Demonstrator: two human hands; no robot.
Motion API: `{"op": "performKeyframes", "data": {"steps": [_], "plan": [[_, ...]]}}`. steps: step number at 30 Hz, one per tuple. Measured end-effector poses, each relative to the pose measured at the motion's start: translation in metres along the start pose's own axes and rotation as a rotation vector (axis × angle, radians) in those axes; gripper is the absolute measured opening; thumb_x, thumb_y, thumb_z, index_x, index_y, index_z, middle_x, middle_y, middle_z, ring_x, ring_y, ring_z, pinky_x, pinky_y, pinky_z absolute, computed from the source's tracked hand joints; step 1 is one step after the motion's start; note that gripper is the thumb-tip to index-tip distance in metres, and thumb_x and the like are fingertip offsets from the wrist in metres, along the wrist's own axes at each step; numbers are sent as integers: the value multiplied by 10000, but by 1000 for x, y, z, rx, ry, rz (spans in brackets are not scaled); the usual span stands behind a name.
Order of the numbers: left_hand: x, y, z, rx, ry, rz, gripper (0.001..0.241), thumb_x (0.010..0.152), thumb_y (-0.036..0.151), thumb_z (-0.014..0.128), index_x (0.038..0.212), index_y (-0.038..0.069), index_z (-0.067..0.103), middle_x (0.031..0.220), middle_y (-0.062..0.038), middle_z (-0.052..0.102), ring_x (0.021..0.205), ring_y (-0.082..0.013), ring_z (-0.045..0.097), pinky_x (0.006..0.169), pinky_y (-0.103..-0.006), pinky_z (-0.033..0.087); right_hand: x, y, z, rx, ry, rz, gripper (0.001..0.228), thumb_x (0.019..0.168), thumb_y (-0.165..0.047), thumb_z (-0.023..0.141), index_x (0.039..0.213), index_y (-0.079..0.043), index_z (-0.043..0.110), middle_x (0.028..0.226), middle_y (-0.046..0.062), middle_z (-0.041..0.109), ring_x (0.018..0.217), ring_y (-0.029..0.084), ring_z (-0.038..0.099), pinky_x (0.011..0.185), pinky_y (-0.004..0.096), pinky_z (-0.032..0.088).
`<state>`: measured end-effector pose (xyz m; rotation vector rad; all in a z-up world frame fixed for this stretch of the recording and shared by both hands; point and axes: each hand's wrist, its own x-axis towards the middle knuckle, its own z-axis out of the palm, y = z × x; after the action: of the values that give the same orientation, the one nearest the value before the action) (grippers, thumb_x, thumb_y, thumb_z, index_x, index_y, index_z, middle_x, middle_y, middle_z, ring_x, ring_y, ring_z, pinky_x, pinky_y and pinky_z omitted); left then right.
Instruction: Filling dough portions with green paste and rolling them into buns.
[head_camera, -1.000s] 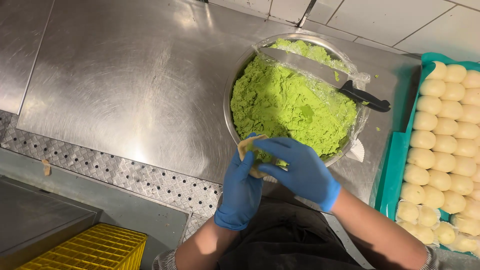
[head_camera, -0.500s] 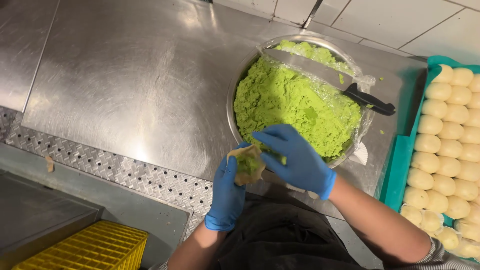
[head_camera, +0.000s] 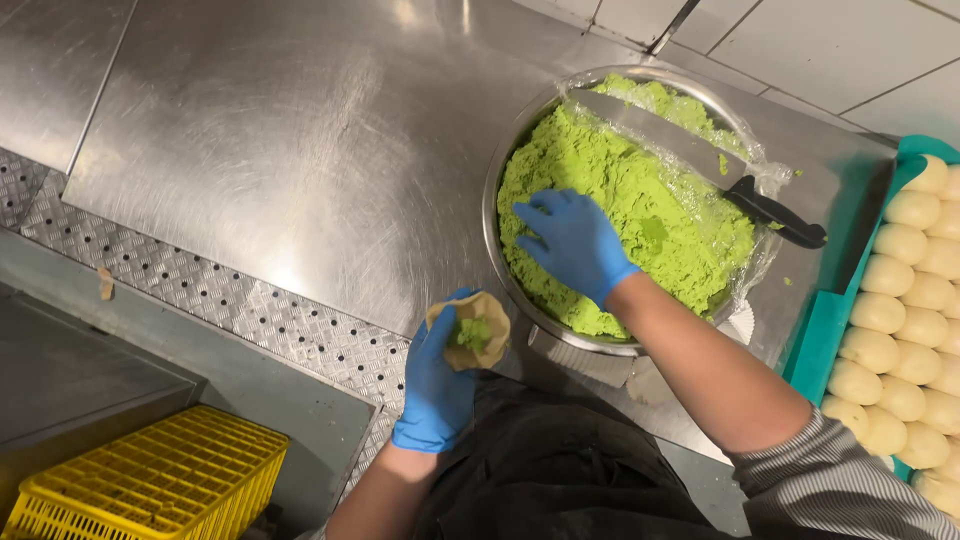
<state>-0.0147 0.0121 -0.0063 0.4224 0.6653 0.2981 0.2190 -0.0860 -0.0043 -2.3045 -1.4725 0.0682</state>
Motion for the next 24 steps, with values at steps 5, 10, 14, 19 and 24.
{"op": "performKeyframes", "data": {"steps": [5, 10, 14, 19, 24], "plan": [[-5, 8, -2, 32, 37, -9, 442, 1004, 246, 521, 1379, 15, 568, 1286, -117, 642, 1198, -240, 625, 1033, -387, 484, 18, -6, 17, -199, -119, -157, 438, 805, -330, 743, 1188, -120, 712, 1019, 116, 644, 955, 322, 621, 823, 443, 513], [-6, 13, -4, 7, 53, 20, 462, 997, 269, 522, 1383, 17, 550, 1320, -117, 629, 1236, -243, 607, 1066, -405, 465, 12, -2, 44, -406, -198, -192, 139, 870, -154, 673, 999, -105, 679, 989, 98, 622, 943, 279, 617, 812, 397, 518], [-8, 18, -5, -107, 84, -22, 524, 1017, 383, 493, 1386, 16, 552, 1333, -127, 623, 1245, -261, 598, 1076, -423, 458, 10, -7, 56, -406, -123, -185, 159, 804, -105, 642, 957, -71, 660, 941, 104, 622, 924, 272, 630, 803, 377, 524], [-10, 22, 1, -134, 75, -14, 552, 1025, 434, 469, 1387, 25, 553, 1359, -118, 608, 1285, -253, 572, 1106, -418, 437, 8, -12, 58, -480, -133, -161, 132, 804, -123, 645, 921, -64, 663, 906, 109, 629, 890, 282, 640, 771, 392, 529], [-9, 26, -3, -212, -55, 54, 517, 1044, 377, 495, 1410, 13, 525, 1369, -113, 590, 1302, -240, 555, 1129, -411, 419, 2, 0, 37, -209, -92, 68, 80, 906, -147, 653, 885, -90, 705, 899, 121, 678, 886, 289, 670, 732, 408, 550]]}}
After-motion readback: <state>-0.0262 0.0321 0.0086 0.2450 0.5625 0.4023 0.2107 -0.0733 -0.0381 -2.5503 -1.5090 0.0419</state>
